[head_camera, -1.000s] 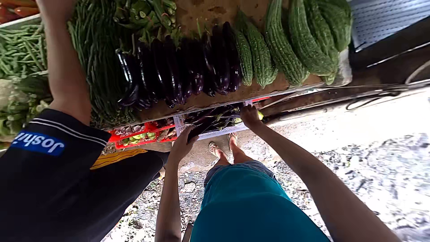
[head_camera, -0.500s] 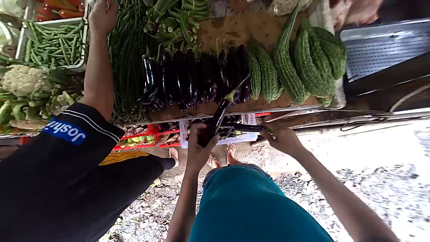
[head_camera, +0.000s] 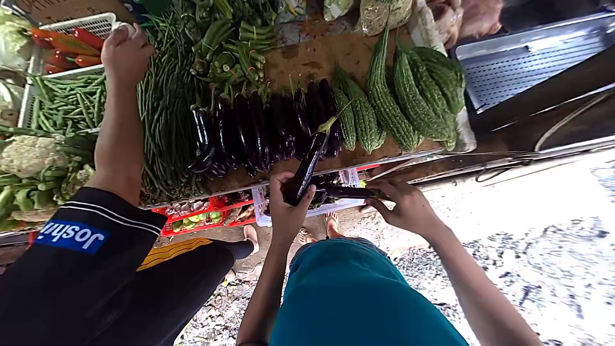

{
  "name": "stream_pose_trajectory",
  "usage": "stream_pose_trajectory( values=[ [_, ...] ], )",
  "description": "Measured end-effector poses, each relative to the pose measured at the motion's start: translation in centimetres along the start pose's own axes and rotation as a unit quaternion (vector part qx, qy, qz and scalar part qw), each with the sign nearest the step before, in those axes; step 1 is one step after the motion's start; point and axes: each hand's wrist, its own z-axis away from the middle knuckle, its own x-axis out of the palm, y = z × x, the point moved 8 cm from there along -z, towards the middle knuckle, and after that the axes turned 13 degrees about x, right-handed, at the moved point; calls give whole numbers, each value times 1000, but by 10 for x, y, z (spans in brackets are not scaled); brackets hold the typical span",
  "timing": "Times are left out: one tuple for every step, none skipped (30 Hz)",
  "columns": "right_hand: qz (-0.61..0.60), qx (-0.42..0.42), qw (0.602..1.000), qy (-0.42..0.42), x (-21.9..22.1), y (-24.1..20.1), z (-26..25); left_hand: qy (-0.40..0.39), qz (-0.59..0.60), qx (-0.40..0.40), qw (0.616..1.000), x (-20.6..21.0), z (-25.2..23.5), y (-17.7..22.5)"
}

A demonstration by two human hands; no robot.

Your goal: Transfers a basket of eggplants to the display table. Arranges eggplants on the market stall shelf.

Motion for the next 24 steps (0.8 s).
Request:
stream_pose_trajectory(
  values=[
    [0,-12,1000,-2,-13,-8,-3,7,-10,7,1000,-2,-1,1],
    [0,-26,1000,-1,-28,-16,-7,12,-18,14,1000,-3,-3,3],
    [-2,-40,999,-2,-44,-26,-12,18,-19,21,999,-5,-4,6],
    [0,-55,998,-5,-60,-35,-19,23,-13,28,999,-7,-6,10],
    [5,-74,997,-4,-78,-46,-28,31,-4,35,999,-10,-10,14],
    [12,-99,995,-2,-96,-58,-38,39,-3,45,998,-13,-16,19],
    [23,-128,991,-3,-113,-71,-50,50,-15,50,997,-17,-22,23],
    [32,-159,987,-13,-127,-83,-63,63,-38,53,996,-23,-30,25],
    [43,-190,980,-24,-139,-97,-78,76,-61,55,994,-29,-40,27],
    [50,-219,974,-37,-147,-111,-96,89,-86,58,991,-35,-51,27],
    [51,-243,967,-54,-153,-124,-115,99,-117,59,986,-39,-64,26],
    [50,-256,962,-86,-155,-138,-136,101,-151,61,981,-42,-76,26],
    [50,-255,956,-134,-154,-151,-159,98,-185,62,976,-42,-86,25],
    [45,-242,951,-187,-150,-163,-183,84,-217,64,970,-39,-95,24],
    [43,-225,946,-228,-144,-173,-208,66,-245,66,965,-35,-102,22],
    [48,-209,943,-255,-135,-181,-233,40,-271,63,960,-28,-107,18],
    [67,-196,942,-265,-123,-185,-260,7,-300,54,952,-21,-110,14],
    [93,-190,940,-268,-107,-187,-285,-22,-333,40,942,-14,-111,10],
    [124,-190,937,-266,-89,-186,-305,-42,-372,29,927,-9,-110,8],
    [151,-184,935,-265,-71,-184,-321,-51,-417,19,907,-5,-109,9],
    [169,-174,935,-259,-52,-180,-335,-56,-455,7,889,-3,-107,11],
    [169,-167,938,-253,-32,-172,-347,-61,-478,-5,876,-1,-104,11],
    [170,-154,941,-251,-15,-165,-354,-68,-488,-9,870,0,-103,11],
    [178,-136,941,-254,-1,-158,-356,-76,-490,-2,868,2,-104,10]
  ],
)
